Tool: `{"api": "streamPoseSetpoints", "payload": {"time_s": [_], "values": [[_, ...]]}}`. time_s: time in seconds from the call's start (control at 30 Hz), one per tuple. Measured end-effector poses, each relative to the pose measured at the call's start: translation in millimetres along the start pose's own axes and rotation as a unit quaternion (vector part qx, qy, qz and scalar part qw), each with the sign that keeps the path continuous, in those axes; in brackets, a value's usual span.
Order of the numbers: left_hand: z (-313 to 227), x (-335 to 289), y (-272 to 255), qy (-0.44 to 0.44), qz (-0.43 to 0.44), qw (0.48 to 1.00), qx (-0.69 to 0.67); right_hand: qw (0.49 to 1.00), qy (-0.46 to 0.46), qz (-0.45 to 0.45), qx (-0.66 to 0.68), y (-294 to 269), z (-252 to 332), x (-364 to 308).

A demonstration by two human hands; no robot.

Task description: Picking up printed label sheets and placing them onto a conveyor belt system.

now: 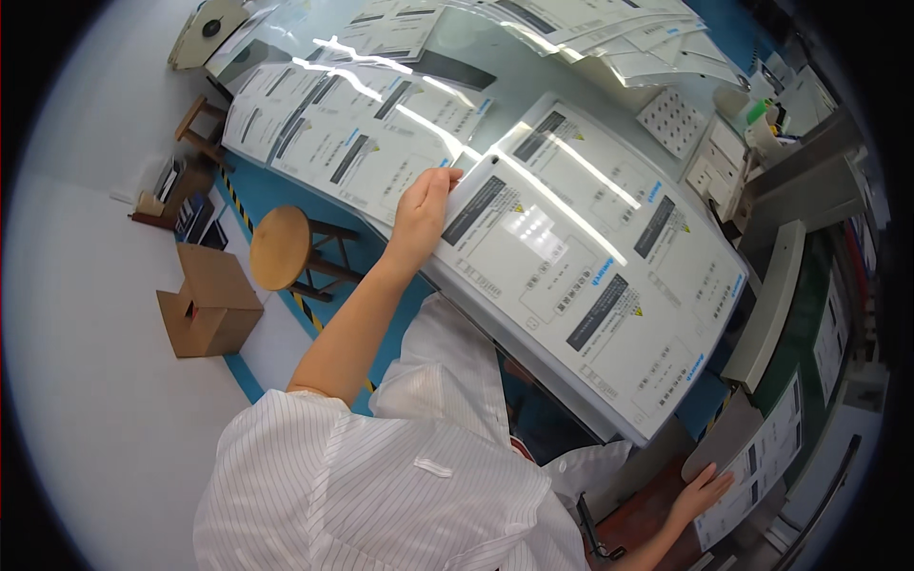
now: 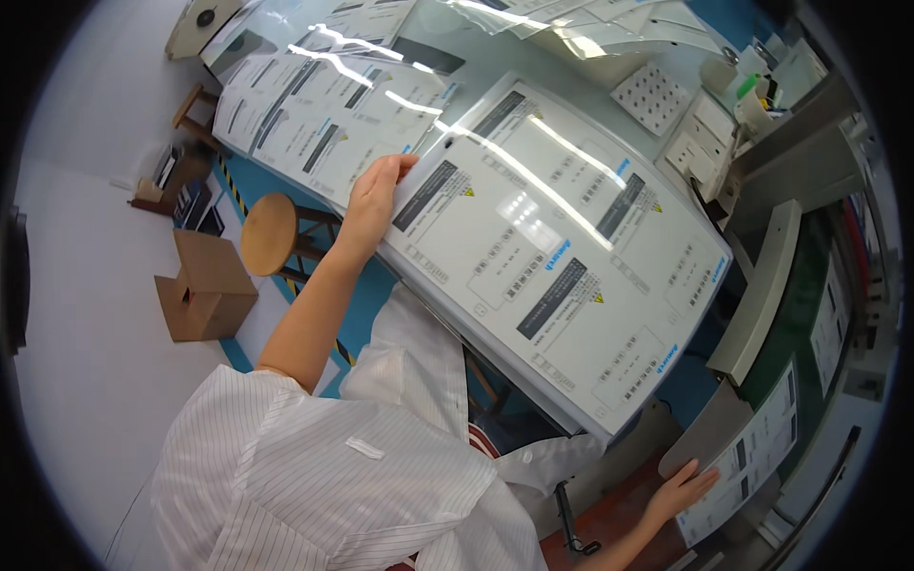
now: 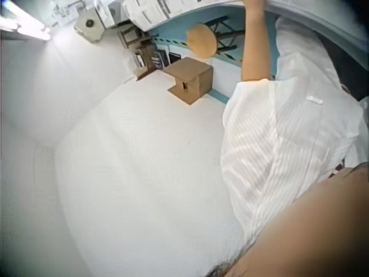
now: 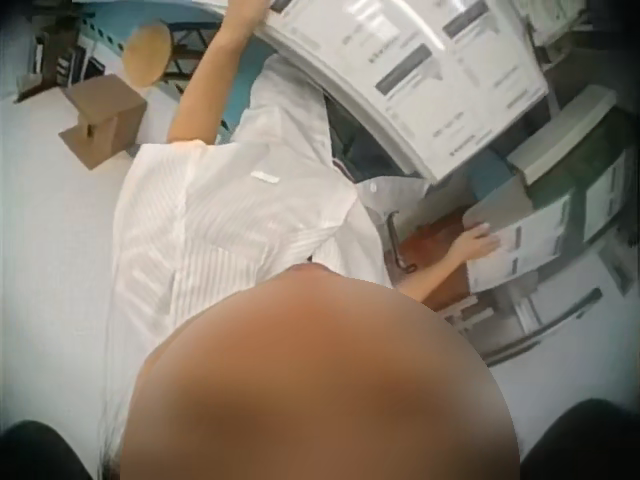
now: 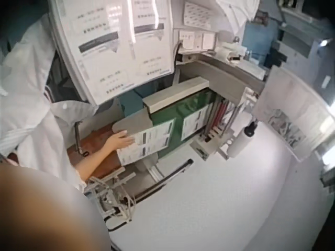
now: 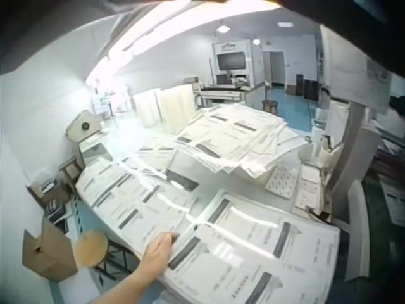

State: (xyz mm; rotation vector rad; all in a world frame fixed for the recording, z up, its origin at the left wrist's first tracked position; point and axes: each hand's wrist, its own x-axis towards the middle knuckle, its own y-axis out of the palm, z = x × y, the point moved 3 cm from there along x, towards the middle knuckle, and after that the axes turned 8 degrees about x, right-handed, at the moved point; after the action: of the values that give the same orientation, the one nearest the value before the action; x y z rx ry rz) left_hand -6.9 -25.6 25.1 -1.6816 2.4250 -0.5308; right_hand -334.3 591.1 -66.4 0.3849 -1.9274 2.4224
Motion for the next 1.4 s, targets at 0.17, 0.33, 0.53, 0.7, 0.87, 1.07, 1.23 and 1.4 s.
{"api": "streamPoseSetpoints", "payload": {"time_s": [0.17,0.33,0.53,0.7,0.87,1.07,1.23,1.4], "values": [[-2,-1,-7,-0.088,0.043,0.986,-0.132,0.992,-0.081,0.098,-0.020,-58,80,-68],[1,0,-8,-0.088,0.067,0.976,-0.187,0.985,-0.112,0.130,-0.005,-88,95,-76],[-2,-2,-22,0.053,-0.022,0.998,-0.029,0.983,-0.130,-0.063,0.117,-138,160,-72],[-36,-14,-28,0.073,0.004,0.988,-0.132,0.847,-0.486,-0.003,0.214,-157,265,-112],[-40,-14,-22,-0.154,0.283,0.741,-0.589,0.777,-0.583,0.096,0.216,-146,299,-121],[-46,-21,-35,-0.210,0.208,0.862,-0.412,0.801,-0.579,0.046,0.149,-132,302,-106],[-29,-1,-25,-0.088,0.202,0.961,-0.170,0.848,-0.510,0.046,0.132,-115,302,-96],[-38,16,-16,0.083,0.153,0.982,0.075,0.891,-0.418,0.110,0.136,-107,305,-91]]}}
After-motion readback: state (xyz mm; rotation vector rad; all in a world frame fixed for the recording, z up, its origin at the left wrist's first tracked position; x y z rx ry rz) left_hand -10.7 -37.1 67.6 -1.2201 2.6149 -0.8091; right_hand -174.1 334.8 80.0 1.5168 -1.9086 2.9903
